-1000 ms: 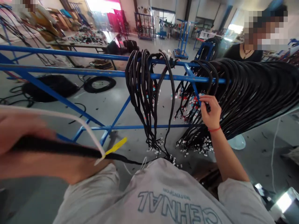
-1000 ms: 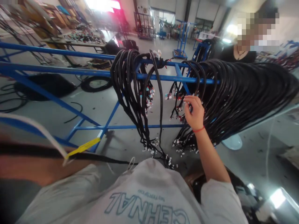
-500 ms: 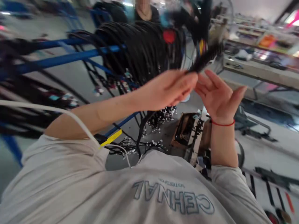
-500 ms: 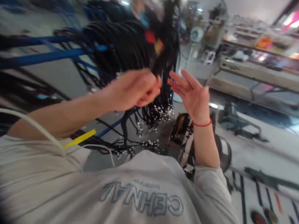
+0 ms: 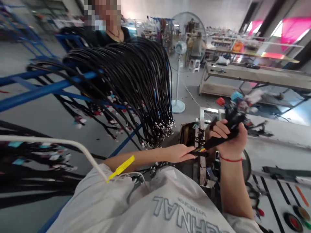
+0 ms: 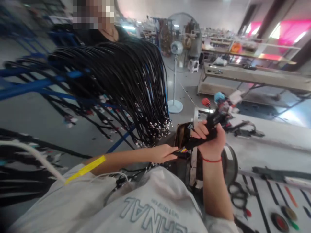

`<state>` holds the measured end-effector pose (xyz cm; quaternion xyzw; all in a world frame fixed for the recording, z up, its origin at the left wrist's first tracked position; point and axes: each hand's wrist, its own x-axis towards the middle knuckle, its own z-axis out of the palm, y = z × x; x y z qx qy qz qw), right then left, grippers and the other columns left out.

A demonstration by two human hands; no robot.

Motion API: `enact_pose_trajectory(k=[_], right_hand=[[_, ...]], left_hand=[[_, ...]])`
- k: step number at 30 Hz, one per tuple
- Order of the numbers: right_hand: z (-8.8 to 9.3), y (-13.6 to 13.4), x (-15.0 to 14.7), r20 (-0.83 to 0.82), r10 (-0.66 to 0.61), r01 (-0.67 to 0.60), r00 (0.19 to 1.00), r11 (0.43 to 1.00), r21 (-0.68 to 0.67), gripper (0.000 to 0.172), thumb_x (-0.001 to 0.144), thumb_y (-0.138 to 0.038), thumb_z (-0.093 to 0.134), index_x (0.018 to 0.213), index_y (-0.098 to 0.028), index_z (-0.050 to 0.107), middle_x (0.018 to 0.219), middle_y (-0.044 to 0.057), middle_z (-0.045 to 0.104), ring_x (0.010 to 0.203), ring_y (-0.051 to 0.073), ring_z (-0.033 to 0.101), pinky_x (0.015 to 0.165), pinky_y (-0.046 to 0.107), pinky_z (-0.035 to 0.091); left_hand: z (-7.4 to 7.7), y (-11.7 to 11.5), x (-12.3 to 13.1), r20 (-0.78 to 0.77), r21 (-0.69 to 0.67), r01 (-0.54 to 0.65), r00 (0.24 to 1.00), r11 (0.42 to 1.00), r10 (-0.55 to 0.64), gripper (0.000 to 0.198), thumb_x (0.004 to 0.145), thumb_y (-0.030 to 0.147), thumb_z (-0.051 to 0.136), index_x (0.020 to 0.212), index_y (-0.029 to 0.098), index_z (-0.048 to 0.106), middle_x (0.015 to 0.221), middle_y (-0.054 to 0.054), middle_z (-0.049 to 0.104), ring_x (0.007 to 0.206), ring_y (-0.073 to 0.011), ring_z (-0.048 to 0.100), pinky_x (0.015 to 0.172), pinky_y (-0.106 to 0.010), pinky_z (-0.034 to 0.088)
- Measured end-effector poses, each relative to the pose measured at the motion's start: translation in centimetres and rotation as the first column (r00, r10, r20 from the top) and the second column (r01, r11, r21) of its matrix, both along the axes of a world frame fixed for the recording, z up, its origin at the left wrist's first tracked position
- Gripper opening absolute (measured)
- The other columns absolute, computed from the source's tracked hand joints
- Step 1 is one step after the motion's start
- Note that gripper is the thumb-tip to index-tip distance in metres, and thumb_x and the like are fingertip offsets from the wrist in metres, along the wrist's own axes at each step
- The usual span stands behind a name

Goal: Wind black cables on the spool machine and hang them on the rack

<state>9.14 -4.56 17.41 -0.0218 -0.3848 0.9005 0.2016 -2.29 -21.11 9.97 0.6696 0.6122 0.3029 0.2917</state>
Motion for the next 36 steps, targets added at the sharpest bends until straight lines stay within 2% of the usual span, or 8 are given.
enact_pose_trajectory(k=[6, 13, 19, 21, 23, 26, 30, 36], right_hand=[[1.0, -3.1, -6.9, -0.248, 0.340, -0.347, 0.907, 0.938, 0.013, 0.043, 0.090, -0.046, 0.052, 0.058, -0.022, 0.036, 0.039, -0.012, 0.018, 0.030, 0.006, 0.011, 0.036, 0.020, 0.027], [3.4, -8.9, -15.0, -0.631, 0.673, -0.778, 0.386, 0.605, 0.168, 0.042, 0.092, -0.038, 0.047, 0.057, -0.022, 0.031, 0.039, -0.010, 0.028, 0.027, 0.003, 0.021, 0.033, 0.017, 0.027], [2.5, -12.0, -19.4, -0.658, 0.747, -0.825, -0.090, 0.315, 0.470, 0.034, 0.075, -0.041, 0.071, 0.065, -0.023, 0.044, 0.043, -0.009, 0.046, 0.033, 0.006, 0.043, 0.039, 0.017, 0.040], [1.8, -12.2, -19.7, -0.601, 0.795, -0.824, 0.076, 0.390, 0.411, 0.039, 0.077, -0.047, 0.068, 0.059, -0.023, 0.042, 0.038, -0.010, 0.039, 0.029, 0.005, 0.036, 0.036, 0.017, 0.037], [1.5, -11.8, -19.7, -0.427, 0.776, -0.731, 0.465, 0.608, 0.309, 0.047, 0.081, -0.050, 0.062, 0.054, -0.023, 0.035, 0.035, -0.011, 0.026, 0.027, 0.005, 0.024, 0.032, 0.017, 0.030], [1.3, -11.0, -20.0, -0.115, 0.410, -0.372, 0.905, 0.892, 0.256, 0.052, 0.080, -0.051, 0.063, 0.054, -0.022, 0.029, 0.038, -0.011, 0.018, 0.031, 0.005, 0.016, 0.031, 0.018, 0.022], [0.1, -10.6, -21.5, -0.046, -0.046, 0.056, 0.998, 0.964, 0.259, 0.054, 0.078, -0.054, 0.064, 0.057, -0.022, 0.026, 0.042, -0.010, 0.019, 0.034, 0.006, 0.015, 0.033, 0.018, 0.019], [-0.9, -10.2, -20.6, -0.055, -0.197, 0.204, 0.979, 0.951, 0.230, 0.051, 0.080, -0.051, 0.064, 0.058, -0.022, 0.029, 0.042, -0.010, 0.020, 0.035, 0.006, 0.017, 0.034, 0.019, 0.020]], left_hand=[[2.1, -4.8, -4.5, 0.576, -0.152, 0.183, 0.815, 0.971, -0.063, 0.057, 0.084, 0.071, 0.042, 0.082, 0.016, 0.057, 0.061, 0.001, 0.047, 0.053, -0.0107, 0.043, 0.050, -0.023, 0.036], [2.3, -7.0, -5.9, 0.992, -0.069, 0.447, 0.123, 0.892, 0.014, 0.057, 0.059, 0.071, 0.070, 0.077, 0.019, 0.060, 0.049, 0.008, 0.024, 0.033, -0.0049, 0.011, 0.027, -0.020, 0.004], [0.1, -7.9, -8.4, 0.998, -0.035, 0.447, 0.057, 0.894, 0.011, 0.053, 0.060, 0.066, 0.072, 0.079, 0.019, 0.057, 0.046, 0.008, 0.025, 0.033, -0.0064, 0.016, 0.029, -0.021, 0.000], [0.4, -8.1, -9.0, 0.995, -0.044, 0.315, 0.104, 0.948, 0.011, 0.053, 0.062, 0.065, 0.073, 0.079, 0.019, 0.052, 0.048, 0.008, 0.026, 0.036, -0.0057, 0.016, 0.032, -0.019, 0.004], [0.8, -8.2, -9.7, 0.974, -0.060, 0.108, 0.226, 0.992, 0.034, 0.054, 0.067, 0.067, 0.068, 0.082, 0.019, 0.049, 0.051, 0.010, 0.025, 0.038, -0.0050, 0.015, 0.035, -0.018, 0.008], [0.9, -8.0, -11.0, 0.804, -0.041, -0.343, 0.547, 0.938, 0.235, 0.049, 0.084, 0.066, 0.049, 0.085, 0.018, 0.049, 0.054, 0.008, 0.031, 0.042, -0.0062, 0.024, 0.041, -0.019, 0.021], [-0.3, -7.4, -12.5, 0.190, 0.162, -0.667, 0.745, 0.728, 0.640, 0.036, 0.094, 0.049, 0.039, 0.093, 0.017, 0.054, 0.073, -0.003, 0.057, 0.068, -0.0157, 0.055, 0.062, -0.025, 0.042], [-1.4, -7.2, -12.6, 0.074, 0.239, -0.603, 0.793, 0.762, 0.604, 0.036, 0.097, 0.045, 0.034, 0.110, 0.018, 0.055, 0.096, -0.008, 0.065, 0.086, -0.0193, 0.061, 0.077, -0.030, 0.046]])
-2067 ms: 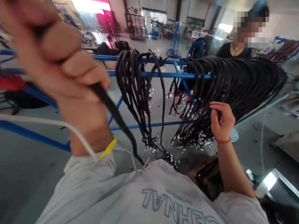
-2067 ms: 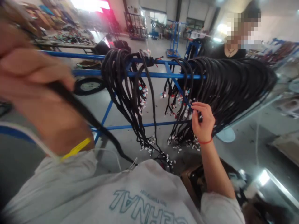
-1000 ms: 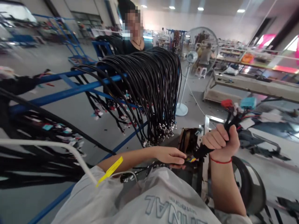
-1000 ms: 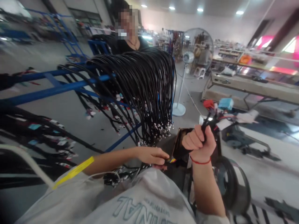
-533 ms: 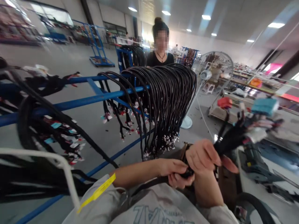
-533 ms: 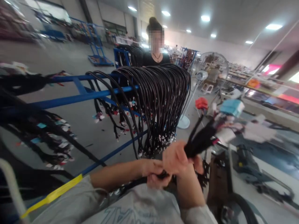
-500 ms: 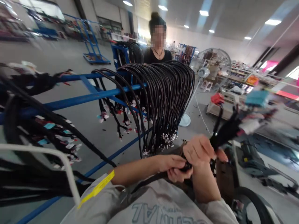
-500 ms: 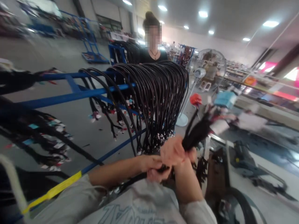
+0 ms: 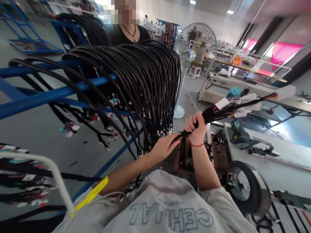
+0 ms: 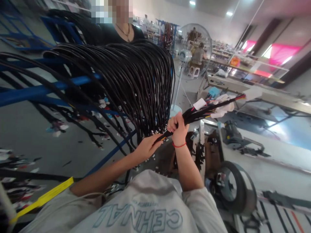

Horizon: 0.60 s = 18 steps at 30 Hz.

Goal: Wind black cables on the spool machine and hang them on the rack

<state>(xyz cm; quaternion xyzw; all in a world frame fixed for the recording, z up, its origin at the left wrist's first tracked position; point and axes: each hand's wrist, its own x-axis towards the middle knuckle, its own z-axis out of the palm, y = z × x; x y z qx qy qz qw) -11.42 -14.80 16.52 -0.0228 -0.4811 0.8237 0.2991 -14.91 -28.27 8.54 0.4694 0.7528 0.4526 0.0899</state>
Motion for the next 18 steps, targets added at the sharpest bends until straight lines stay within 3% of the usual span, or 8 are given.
enact_pose_trajectory(k=[3, 5, 9, 11, 13, 15, 17, 18], right_hand=[[0.7, 1.0, 2.0, -0.036, 0.176, -0.175, 0.984, 0.984, 0.032, 0.044, 0.077, -0.046, 0.069, 0.063, -0.023, 0.035, 0.046, -0.009, 0.030, 0.037, 0.007, 0.027, 0.037, 0.019, 0.030], [1.0, 1.8, 2.9, -0.147, 0.403, -0.394, 0.903, 0.915, 0.084, 0.037, 0.073, -0.042, 0.074, 0.071, -0.023, 0.042, 0.052, -0.007, 0.042, 0.042, 0.009, 0.040, 0.042, 0.021, 0.040], [0.8, 2.9, 3.9, -0.557, 0.790, -0.790, 0.255, 0.503, 0.352, 0.025, 0.082, -0.035, 0.066, 0.074, -0.023, 0.046, 0.051, -0.008, 0.049, 0.038, 0.006, 0.047, 0.044, 0.018, 0.043], [0.8, 3.3, 4.9, -0.629, 0.764, -0.813, 0.146, 0.455, 0.363, 0.028, 0.087, -0.033, 0.059, 0.067, -0.022, 0.042, 0.044, -0.011, 0.041, 0.031, 0.003, 0.038, 0.041, 0.016, 0.038], [0.7, 3.9, 6.9, -0.591, 0.693, -0.764, 0.412, 0.617, 0.191, 0.034, 0.089, -0.033, 0.055, 0.064, -0.022, 0.035, 0.040, -0.012, 0.031, 0.028, 0.002, 0.026, 0.037, 0.017, 0.031], [0.3, 5.1, 9.8, -0.424, 0.505, -0.552, 0.751, 0.834, 0.016, 0.038, 0.086, -0.035, 0.058, 0.063, -0.022, 0.032, 0.038, -0.013, 0.020, 0.028, 0.004, 0.017, 0.035, 0.020, 0.023], [-0.7, 7.1, 13.3, -0.216, 0.205, -0.227, 0.955, 0.970, -0.084, 0.042, 0.076, -0.040, 0.067, 0.060, -0.023, 0.032, 0.037, -0.013, 0.008, 0.029, 0.006, 0.012, 0.035, 0.025, 0.018], [-1.5, 8.4, 15.0, -0.111, 0.048, -0.061, 0.993, 0.991, -0.121, 0.045, 0.069, -0.043, 0.071, 0.058, -0.024, 0.032, 0.037, -0.012, 0.002, 0.030, 0.008, 0.011, 0.036, 0.028, 0.016]], left_hand=[[1.4, 0.3, -0.1, 0.283, 0.095, 0.226, 0.928, 0.969, -0.244, 0.048, 0.095, 0.057, 0.032, 0.097, 0.015, 0.055, 0.069, -0.001, 0.056, 0.061, -0.0125, 0.050, 0.059, -0.024, 0.041], [2.4, 1.2, 0.1, 0.519, 0.210, 0.417, 0.719, 0.884, -0.463, 0.059, 0.088, 0.070, 0.034, 0.087, 0.014, 0.054, 0.055, 0.003, 0.044, 0.046, -0.0086, 0.036, 0.046, -0.022, 0.031], [2.9, 4.2, 2.3, 0.790, 0.425, 0.724, -0.004, 0.544, -0.613, 0.062, 0.070, 0.081, 0.050, 0.073, 0.019, 0.050, 0.043, 0.009, 0.024, 0.035, -0.0070, 0.017, 0.034, -0.022, 0.014], [2.4, 5.6, 3.6, 0.800, 0.457, 0.778, -0.147, 0.431, -0.582, 0.061, 0.068, 0.083, 0.048, 0.070, 0.022, 0.047, 0.042, 0.009, 0.019, 0.033, -0.0081, 0.015, 0.033, -0.022, 0.013], [2.1, 5.8, 3.9, 0.720, 0.363, 0.801, 0.084, 0.477, -0.689, 0.060, 0.078, 0.079, 0.036, 0.078, 0.021, 0.052, 0.046, 0.004, 0.037, 0.037, -0.0116, 0.035, 0.036, -0.024, 0.030], [2.4, 4.3, 2.5, 0.373, 0.177, 0.657, 0.644, 0.733, -0.668, 0.055, 0.089, 0.066, 0.032, 0.100, 0.019, 0.058, 0.077, -0.007, 0.063, 0.071, -0.0183, 0.061, 0.066, -0.032, 0.051], [3.4, 0.7, -0.4, -0.165, 0.151, 0.164, 0.976, 0.975, -0.139, 0.046, 0.094, 0.052, 0.038, 0.118, 0.017, 0.055, 0.120, -0.015, 0.061, 0.117, -0.0250, 0.054, 0.103, -0.044, 0.040], [4.1, -1.8, -2.1, -0.344, 0.239, -0.147, 0.912, 0.960, 0.225, 0.044, 0.095, 0.048, 0.040, 0.122, 0.016, 0.052, 0.131, -0.016, 0.055, 0.129, -0.0271, 0.044, 0.111, -0.049, 0.030]])
